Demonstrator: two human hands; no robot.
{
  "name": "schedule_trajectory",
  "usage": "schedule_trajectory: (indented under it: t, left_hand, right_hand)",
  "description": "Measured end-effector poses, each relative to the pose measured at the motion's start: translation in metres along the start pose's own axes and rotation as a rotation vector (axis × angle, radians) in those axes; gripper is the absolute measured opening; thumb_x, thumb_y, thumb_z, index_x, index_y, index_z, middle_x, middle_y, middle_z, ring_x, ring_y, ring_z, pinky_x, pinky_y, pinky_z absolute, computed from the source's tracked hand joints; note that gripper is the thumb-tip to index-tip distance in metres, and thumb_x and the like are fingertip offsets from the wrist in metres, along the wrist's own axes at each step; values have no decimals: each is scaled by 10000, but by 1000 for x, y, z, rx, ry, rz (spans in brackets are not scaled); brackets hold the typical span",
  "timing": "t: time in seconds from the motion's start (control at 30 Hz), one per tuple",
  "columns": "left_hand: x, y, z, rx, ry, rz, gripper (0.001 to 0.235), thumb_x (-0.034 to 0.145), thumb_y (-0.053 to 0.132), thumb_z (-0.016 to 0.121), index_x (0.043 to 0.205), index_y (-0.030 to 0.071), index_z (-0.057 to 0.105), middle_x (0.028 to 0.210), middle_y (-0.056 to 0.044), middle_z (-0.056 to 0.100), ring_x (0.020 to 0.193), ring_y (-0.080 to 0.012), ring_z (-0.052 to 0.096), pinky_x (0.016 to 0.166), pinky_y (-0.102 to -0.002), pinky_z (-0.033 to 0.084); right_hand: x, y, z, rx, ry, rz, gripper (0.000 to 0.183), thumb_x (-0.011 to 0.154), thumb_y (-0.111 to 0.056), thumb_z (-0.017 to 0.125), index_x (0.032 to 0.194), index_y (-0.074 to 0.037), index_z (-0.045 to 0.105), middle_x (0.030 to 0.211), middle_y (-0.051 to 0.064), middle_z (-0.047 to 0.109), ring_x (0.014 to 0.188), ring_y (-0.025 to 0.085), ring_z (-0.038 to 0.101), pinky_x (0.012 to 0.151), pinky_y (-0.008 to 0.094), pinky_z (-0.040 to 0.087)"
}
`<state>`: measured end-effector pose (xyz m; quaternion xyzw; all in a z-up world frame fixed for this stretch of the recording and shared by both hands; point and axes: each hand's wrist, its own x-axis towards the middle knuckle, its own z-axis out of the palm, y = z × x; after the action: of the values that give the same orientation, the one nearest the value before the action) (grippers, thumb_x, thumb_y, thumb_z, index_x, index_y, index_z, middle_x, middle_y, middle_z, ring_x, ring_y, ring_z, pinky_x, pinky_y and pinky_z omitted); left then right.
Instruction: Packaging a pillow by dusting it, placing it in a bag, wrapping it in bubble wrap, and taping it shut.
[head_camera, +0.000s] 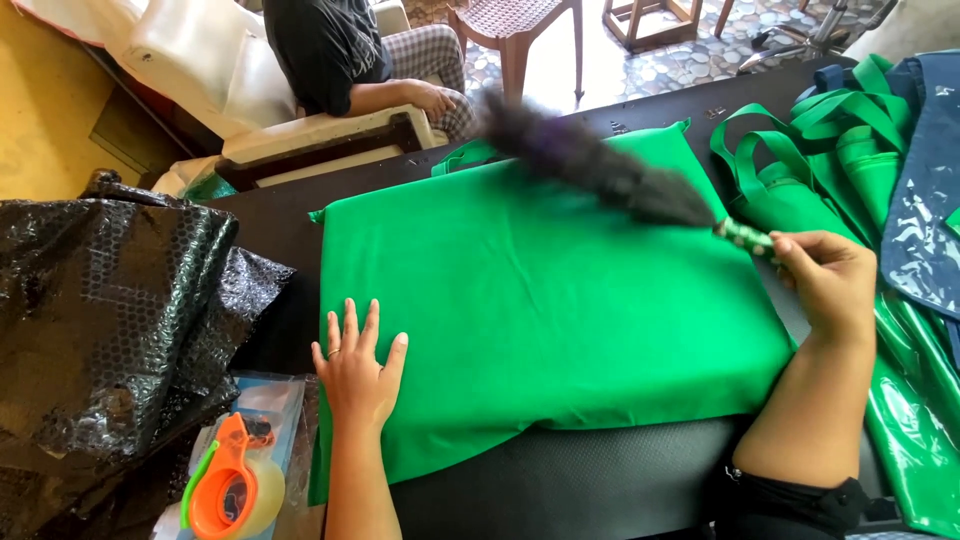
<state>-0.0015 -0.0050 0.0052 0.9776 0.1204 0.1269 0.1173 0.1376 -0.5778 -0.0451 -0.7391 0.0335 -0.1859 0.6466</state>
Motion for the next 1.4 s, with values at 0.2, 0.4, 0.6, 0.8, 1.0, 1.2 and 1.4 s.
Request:
schedule_trajectory:
  t: [0.2, 0.4, 0.6, 0.8, 1.0, 1.2, 1.4]
  left_hand:
    - [0, -3, 5, -12, 16, -7, 682, 955, 592, 457, 1565, 288, 432, 1691, -78, 280, 1559, -350, 205, 1179, -661, 124]
    - [1, -3, 3, 1, 13, 4, 682, 959, 592, 450, 1568, 287, 429, 1689, -79, 290, 1561, -346, 208, 1175, -668, 133]
    - [-1, -1, 0, -6, 8, 0, 678, 963, 587, 446, 1569, 283, 426, 1691, -85, 285, 1564, -348, 200, 1180, -663, 126]
    - [-1, 0, 0, -23, 10, -10, 678, 956, 587, 462, 1562, 283, 439, 1694, -79, 281, 1570, -340, 187, 1187, -653, 110]
    - [-1, -2, 0, -25, 11, 13, 687, 960, 577, 464, 1564, 251, 443, 1690, -103, 291, 1564, -368, 196, 1175, -672, 124]
    - [-2, -4, 4, -29, 57, 41, 683, 954, 568, 491, 1556, 245, 470, 1677, -123, 331, 1556, -380, 232, 1157, -685, 157]
    - [-2, -8, 6, -25, 60, 37, 689, 945, 584, 487, 1557, 266, 467, 1683, -121, 329, 1557, -382, 237, 1160, -689, 158]
  right_hand:
    - [-13, 8, -55, -237, -292, -29, 148, 857, -125, 820, 913, 1, 764, 722, 86, 682, 598, 104, 497, 499, 249, 360]
    - [-16, 52, -89, -214, 233, 89, 338, 1213, -302, 779, 951, -130, 653, 690, 32, 525, 607, 69, 423, 599, 243, 332]
    - [13, 111, -108, -63, 505, -39, 365, 1239, -312, 880, 989, -142, 676, 875, 11, 655, 706, 95, 600, 568, 237, 501]
    - [-14, 67, -91, -36, 4, -28, 140, 1095, -155, 726, 991, -68, 689, 774, 72, 608, 617, 95, 510, 562, 198, 390]
    - [-22, 22, -68, -166, 71, 88, 381, 1116, -211, 746, 791, -113, 573, 636, 22, 489, 607, 81, 417, 604, 240, 315]
    - [5, 71, -76, -44, 370, -16, 352, 1204, -262, 814, 934, -110, 647, 824, 40, 630, 576, 110, 525, 557, 275, 422]
    - [-9, 48, -59, -59, -8, -10, 137, 976, -187, 742, 893, -83, 709, 694, 31, 625, 538, 69, 492, 506, 204, 366]
